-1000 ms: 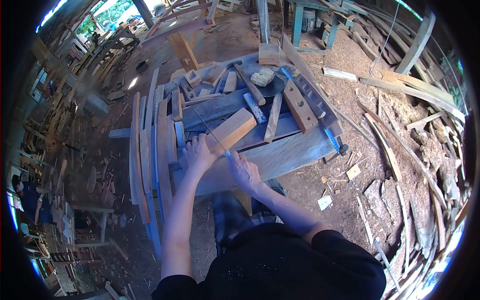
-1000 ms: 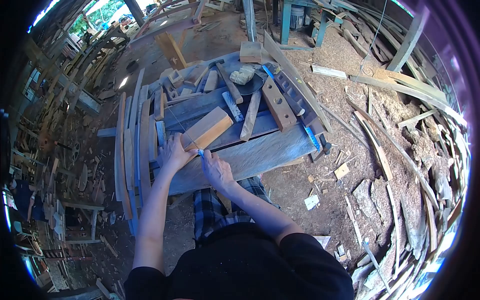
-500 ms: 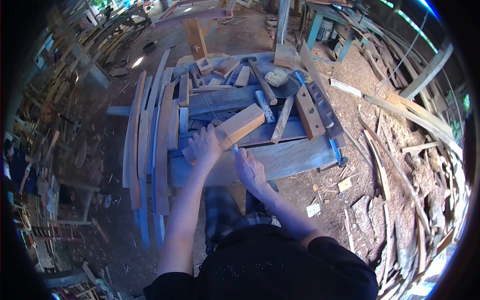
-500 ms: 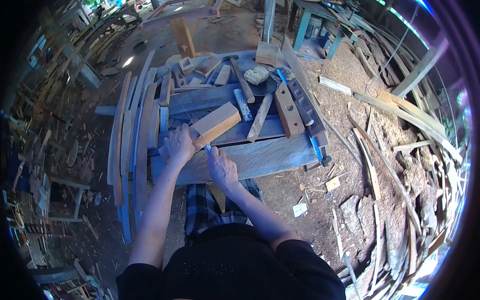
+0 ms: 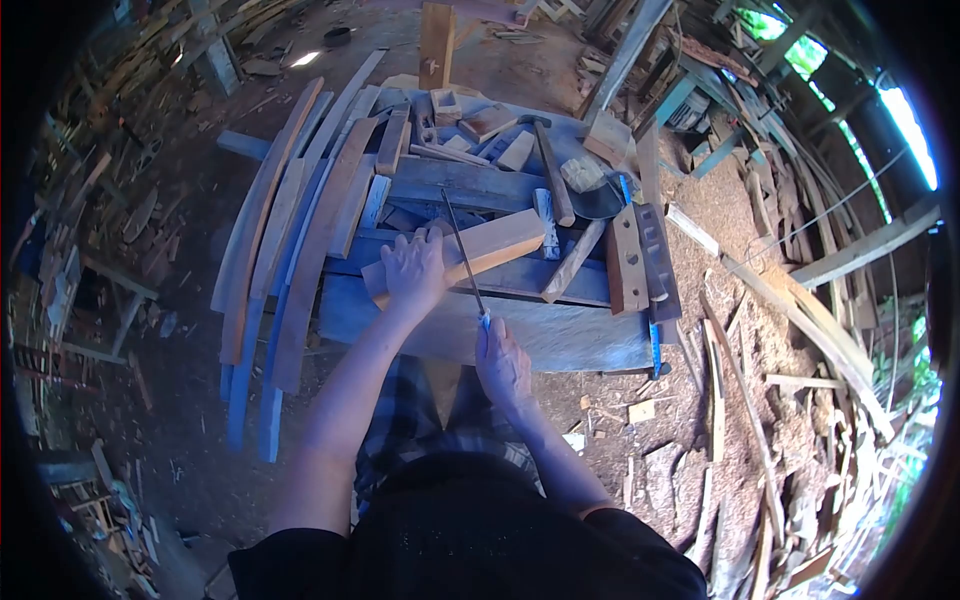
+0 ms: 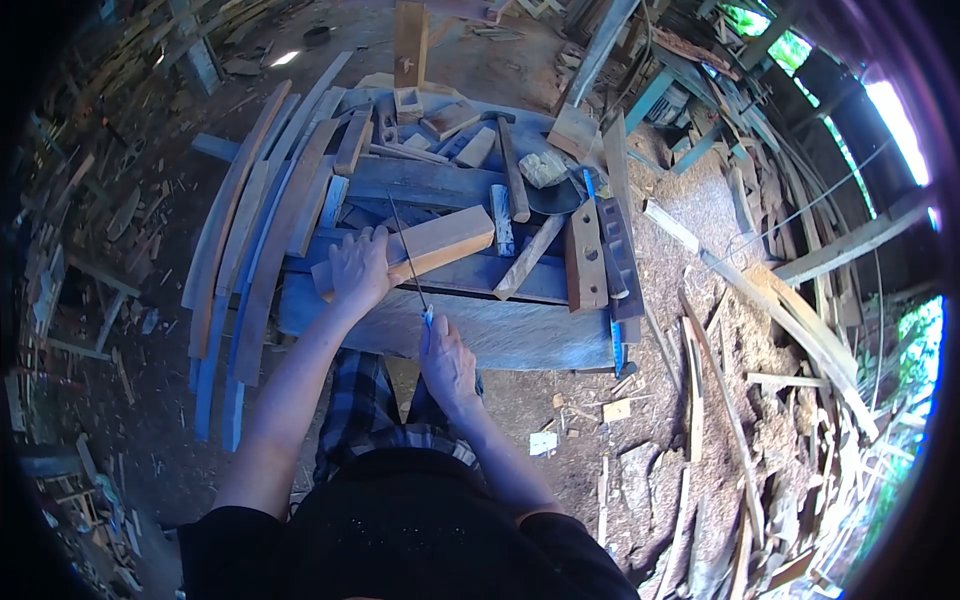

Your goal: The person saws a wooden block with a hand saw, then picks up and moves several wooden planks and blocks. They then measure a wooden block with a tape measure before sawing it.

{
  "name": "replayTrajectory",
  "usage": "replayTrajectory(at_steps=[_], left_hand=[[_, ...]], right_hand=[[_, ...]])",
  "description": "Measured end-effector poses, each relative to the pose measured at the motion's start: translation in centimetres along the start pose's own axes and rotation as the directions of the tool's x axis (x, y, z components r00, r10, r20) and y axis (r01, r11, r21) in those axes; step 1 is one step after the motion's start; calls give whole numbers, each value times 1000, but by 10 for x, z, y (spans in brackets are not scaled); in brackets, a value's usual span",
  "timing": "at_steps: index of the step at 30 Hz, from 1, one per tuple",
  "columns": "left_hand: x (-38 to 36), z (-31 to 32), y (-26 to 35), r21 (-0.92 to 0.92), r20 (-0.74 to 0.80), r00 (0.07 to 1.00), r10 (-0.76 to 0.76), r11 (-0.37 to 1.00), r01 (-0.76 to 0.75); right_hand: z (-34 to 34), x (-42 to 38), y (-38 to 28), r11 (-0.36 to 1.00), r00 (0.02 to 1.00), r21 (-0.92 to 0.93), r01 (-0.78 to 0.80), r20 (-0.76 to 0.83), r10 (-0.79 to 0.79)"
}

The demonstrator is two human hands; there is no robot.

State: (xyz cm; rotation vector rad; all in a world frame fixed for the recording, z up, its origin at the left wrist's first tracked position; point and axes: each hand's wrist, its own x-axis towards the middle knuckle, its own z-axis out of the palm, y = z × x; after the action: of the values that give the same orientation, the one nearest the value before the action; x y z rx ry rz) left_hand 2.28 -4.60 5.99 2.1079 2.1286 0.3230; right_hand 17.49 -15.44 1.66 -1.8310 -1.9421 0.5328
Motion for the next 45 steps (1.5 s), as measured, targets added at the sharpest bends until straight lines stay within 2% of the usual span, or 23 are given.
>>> replayTrajectory(at_steps=[6, 10, 15, 18, 21, 24, 28, 30, 35, 37, 40, 44, 45], left_hand=[[-4, 2, -1, 10, -25, 999, 35, 999, -34], [-4, 1, 1, 27, -40, 999, 10, 1000, -9], [-3, 2, -2, -1, -71, 997, 39, 999, -39], [1, 0, 1, -25, -52, 999, 0, 1000, -2], [1, 1, 1, -10, -61, 998, -7, 1000, 6], [0, 5, 0, -2, -82, 997, 1, 1000, -1], [2, 3, 0, -13, -75, 997, 19, 1000, -20], [2, 2, 0, -24, -71, 997, 7, 1000, -8], [2, 6, -1, 29, -78, 997, 20, 999, -18], [0, 6, -3, -7, -78, 997, 24, 1000, -24], [0, 2, 1, -38, -92, 995, 28, 999, -32], [1, 8, -1, 2, -116, 993, 15, 1000, -14], [3, 5, 0, 1, -121, 993, 12, 1000, -12]], right_hand=[[4, 40, -14, 999, 996, 12, 50, -74, -49], [3, 23, -9, 999, 999, 19, 32, -36, -31], [6, 27, -16, 1000, 996, 12, 6, -84, -5], [6, 31, -11, 1000, 995, -14, 27, -94, -28], [-5, 12, -4, 1000, 1000, -2, 11, -7, -11], [-5, 9, 1, 1000, 1000, 3, 23, -19, -23], [-6, 43, -12, 997, 995, 6, 72, -64, -71], [-8, 48, -16, 999, 999, 0, 39, -8, -39], [-9, 20, -12, 1000, 1000, -20, 2, 0, -2], [-7, 20, -12, 1000, 1000, -10, -19, -3, 19], [-7, 54, -22, 997, 996, 20, 69, -63, -67], [-9, 42, -17, 995, 994, 33, 91, -71, -88], [-10, 32, -15, 998, 997, 9, 55, -56, -54]])
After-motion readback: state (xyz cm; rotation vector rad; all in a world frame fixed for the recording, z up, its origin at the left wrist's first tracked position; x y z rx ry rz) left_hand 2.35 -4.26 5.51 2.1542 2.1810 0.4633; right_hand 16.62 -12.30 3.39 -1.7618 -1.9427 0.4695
